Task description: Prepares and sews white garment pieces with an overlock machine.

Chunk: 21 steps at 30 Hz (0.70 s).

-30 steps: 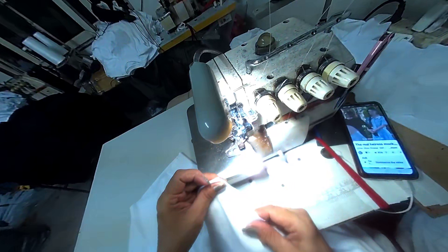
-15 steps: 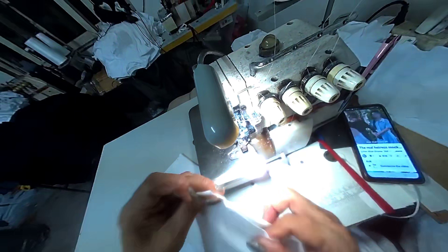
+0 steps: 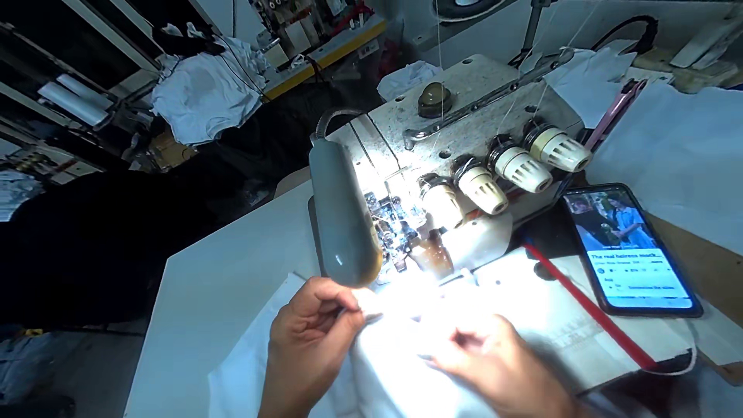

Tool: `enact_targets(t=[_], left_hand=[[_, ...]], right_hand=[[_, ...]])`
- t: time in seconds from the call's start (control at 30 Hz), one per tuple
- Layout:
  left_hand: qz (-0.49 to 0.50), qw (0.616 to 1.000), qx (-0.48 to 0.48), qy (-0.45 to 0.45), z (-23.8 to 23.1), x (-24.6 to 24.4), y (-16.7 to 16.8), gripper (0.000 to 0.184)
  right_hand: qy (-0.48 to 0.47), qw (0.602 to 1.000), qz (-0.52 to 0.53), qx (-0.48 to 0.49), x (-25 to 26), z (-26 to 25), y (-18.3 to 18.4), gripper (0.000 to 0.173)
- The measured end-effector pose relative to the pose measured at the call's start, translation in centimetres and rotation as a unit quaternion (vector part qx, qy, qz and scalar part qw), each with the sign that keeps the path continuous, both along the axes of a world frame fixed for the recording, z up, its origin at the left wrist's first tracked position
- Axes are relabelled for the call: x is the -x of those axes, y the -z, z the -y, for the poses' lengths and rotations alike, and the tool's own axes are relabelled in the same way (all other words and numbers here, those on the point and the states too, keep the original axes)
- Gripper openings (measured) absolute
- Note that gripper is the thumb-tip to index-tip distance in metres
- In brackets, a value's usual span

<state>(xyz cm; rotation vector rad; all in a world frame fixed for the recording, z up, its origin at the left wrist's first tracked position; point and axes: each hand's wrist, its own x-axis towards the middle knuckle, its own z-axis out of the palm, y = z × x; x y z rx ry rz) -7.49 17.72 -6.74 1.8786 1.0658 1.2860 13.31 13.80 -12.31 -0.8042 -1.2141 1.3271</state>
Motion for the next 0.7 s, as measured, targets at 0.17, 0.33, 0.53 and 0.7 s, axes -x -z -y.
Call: enact_targets(t=[0.17, 0.33, 0.53, 0.7], left_hand=[[-0.052, 0.999, 0.009, -0.004, 0.0, -0.5, -2.8, 0.027], [-0.220, 0.957, -0.126, -0.141, -0.8, -1.5, 0.3, 0.011], [-0.393, 0.886, -0.157, -0.191, 4.7, -5.8, 1.0, 0.022], [-0.359, 0.901, -0.170, -0.178, 5.2, -6.4, 3.4, 0.063]], right_hand=[[0.037, 0.997, 0.045, -0.049, -0.6, 1.4, -2.7, 0.010], [0.014, 0.994, 0.020, 0.104, -0.3, -0.1, 0.1, 0.022], [-0.002, 0.993, 0.088, 0.079, -1.3, 1.1, -0.6, 0.009], [-0.053, 0.994, 0.070, 0.071, -3.4, 1.3, -1.2, 0.010]])
